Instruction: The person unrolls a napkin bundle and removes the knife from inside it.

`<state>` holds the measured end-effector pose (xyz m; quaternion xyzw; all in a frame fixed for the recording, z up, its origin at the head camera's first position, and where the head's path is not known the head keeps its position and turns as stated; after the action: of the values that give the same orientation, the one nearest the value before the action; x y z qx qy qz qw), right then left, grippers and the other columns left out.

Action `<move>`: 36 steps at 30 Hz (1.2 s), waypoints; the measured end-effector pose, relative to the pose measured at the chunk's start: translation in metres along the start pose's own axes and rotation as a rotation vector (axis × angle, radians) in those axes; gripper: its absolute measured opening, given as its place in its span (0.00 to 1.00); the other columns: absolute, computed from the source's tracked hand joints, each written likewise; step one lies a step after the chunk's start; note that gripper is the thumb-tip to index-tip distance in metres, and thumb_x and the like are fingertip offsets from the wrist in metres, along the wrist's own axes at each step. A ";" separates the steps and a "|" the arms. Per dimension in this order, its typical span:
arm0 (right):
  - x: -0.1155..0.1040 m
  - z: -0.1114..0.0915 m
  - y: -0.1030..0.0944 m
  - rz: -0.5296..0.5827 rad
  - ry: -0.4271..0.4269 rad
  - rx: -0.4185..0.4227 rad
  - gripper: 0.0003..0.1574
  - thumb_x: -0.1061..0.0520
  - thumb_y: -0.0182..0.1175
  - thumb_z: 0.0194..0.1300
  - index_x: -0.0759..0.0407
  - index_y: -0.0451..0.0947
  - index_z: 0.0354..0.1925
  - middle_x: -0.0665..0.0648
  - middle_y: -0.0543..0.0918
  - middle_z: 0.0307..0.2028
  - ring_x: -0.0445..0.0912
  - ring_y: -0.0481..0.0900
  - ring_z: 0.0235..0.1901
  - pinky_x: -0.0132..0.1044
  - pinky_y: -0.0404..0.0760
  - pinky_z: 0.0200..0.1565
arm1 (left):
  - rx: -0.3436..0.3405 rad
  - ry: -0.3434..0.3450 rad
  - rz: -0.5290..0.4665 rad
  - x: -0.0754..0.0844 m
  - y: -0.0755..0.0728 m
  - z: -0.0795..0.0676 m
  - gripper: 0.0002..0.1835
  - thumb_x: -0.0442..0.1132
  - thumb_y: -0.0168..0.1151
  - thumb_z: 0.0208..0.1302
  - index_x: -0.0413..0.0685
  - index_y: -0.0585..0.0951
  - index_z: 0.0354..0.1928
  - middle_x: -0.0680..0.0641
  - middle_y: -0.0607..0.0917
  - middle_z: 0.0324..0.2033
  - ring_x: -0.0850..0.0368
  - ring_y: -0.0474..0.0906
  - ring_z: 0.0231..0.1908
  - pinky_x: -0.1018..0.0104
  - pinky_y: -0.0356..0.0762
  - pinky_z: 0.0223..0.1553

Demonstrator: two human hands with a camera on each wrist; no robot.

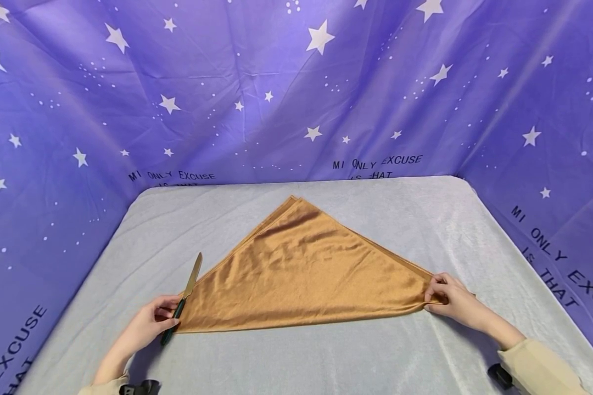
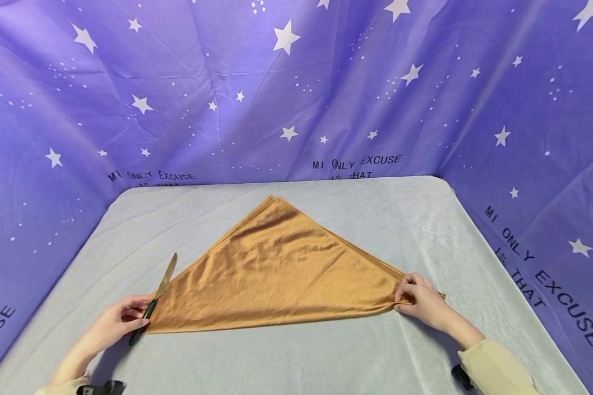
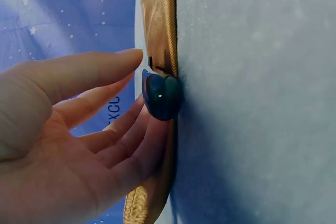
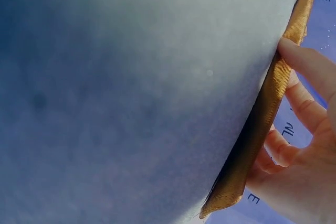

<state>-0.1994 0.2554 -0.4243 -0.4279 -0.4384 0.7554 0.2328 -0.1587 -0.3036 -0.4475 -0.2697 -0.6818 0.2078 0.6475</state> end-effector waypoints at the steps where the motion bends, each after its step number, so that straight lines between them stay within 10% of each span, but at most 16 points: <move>1: 0.000 0.000 0.000 0.001 0.001 -0.001 0.17 0.62 0.68 0.40 0.44 0.71 0.22 0.51 0.67 0.35 0.49 0.64 0.36 0.41 0.60 0.34 | -0.002 0.004 -0.002 0.000 0.001 0.000 0.24 0.24 0.64 0.46 0.27 0.71 0.48 0.40 0.76 0.35 0.66 0.71 0.28 0.71 0.71 0.29; 36: 0.001 0.000 0.001 0.016 0.007 0.000 0.17 0.62 0.68 0.40 0.44 0.71 0.22 0.52 0.67 0.35 0.51 0.65 0.38 0.41 0.60 0.36 | -0.003 -0.134 0.107 -0.006 -0.001 0.005 0.24 0.28 0.65 0.46 0.31 0.74 0.49 0.45 0.79 0.32 0.61 0.71 0.29 0.70 0.71 0.26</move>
<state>-0.2000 0.2560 -0.4257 -0.4340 -0.4340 0.7558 0.2281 -0.1635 -0.3082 -0.4517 -0.2923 -0.7085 0.2586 0.5880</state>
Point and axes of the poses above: each hand's wrist, its own z-axis towards the middle knuckle, its own y-axis out of the palm, x = y × z, the point moved 9 cm from there along z, towards the middle knuckle
